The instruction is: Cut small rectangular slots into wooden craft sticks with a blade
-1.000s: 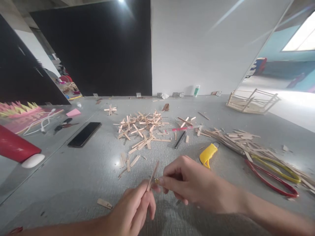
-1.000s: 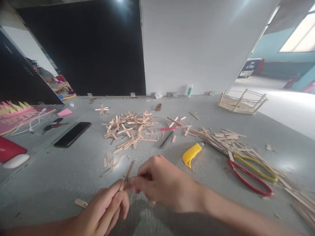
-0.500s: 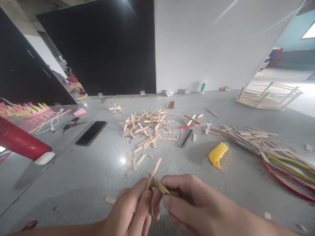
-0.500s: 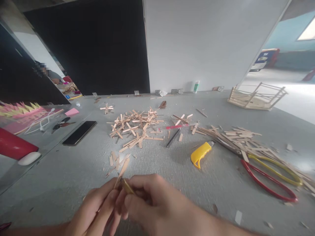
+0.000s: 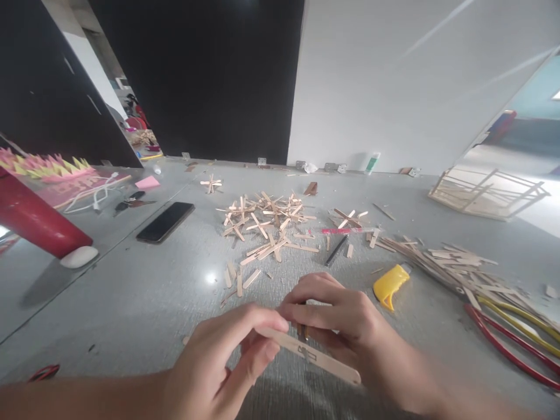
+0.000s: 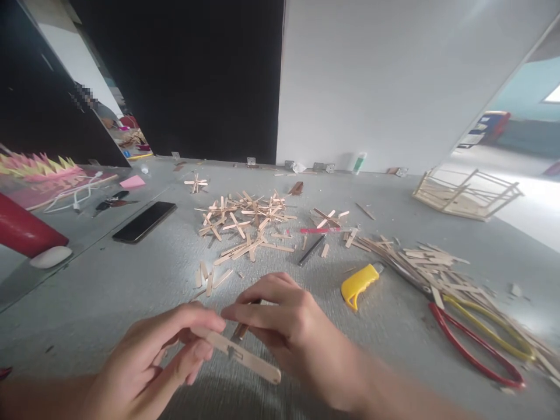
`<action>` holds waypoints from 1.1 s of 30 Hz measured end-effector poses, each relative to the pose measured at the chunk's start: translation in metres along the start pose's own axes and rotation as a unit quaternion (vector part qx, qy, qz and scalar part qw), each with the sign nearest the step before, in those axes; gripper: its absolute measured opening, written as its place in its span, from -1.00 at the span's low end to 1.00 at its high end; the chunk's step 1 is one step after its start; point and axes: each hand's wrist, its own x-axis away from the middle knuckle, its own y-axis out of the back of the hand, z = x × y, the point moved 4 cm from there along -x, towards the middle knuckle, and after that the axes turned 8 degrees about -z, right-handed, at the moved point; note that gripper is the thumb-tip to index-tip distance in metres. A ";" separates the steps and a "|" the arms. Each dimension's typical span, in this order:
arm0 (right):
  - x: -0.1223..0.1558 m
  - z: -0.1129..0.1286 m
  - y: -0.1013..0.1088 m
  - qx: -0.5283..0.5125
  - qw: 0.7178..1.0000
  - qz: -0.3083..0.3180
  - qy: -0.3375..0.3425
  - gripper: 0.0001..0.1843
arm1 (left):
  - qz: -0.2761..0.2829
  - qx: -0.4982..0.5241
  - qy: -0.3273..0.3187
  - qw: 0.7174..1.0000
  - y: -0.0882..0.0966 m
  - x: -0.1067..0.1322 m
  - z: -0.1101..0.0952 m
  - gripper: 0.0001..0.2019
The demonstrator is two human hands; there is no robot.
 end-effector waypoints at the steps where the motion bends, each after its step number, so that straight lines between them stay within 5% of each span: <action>1: 0.000 0.001 0.000 0.003 1.000 0.002 0.004 -0.66 | 0.002 0.002 0.001 1.000 0.000 0.001 0.001 -0.88; 14: 0.003 -0.004 0.001 0.031 0.999 0.012 0.017 -0.63 | 0.002 0.061 0.048 0.997 -0.002 0.000 0.006 -0.87; 22: 0.008 -0.022 0.012 0.147 0.974 0.174 -0.001 -0.80 | 0.111 0.026 0.056 0.992 -0.005 -0.017 0.026 -0.82; 27: 0.012 -0.039 0.001 0.021 0.967 0.239 -0.090 -0.82 | 0.142 0.080 0.143 0.976 -0.008 -0.023 0.035 -0.81; 33: 0.017 -0.049 -0.004 -0.036 0.970 0.217 -0.108 -0.87 | 0.182 0.148 0.211 0.949 -0.012 -0.022 0.033 -0.75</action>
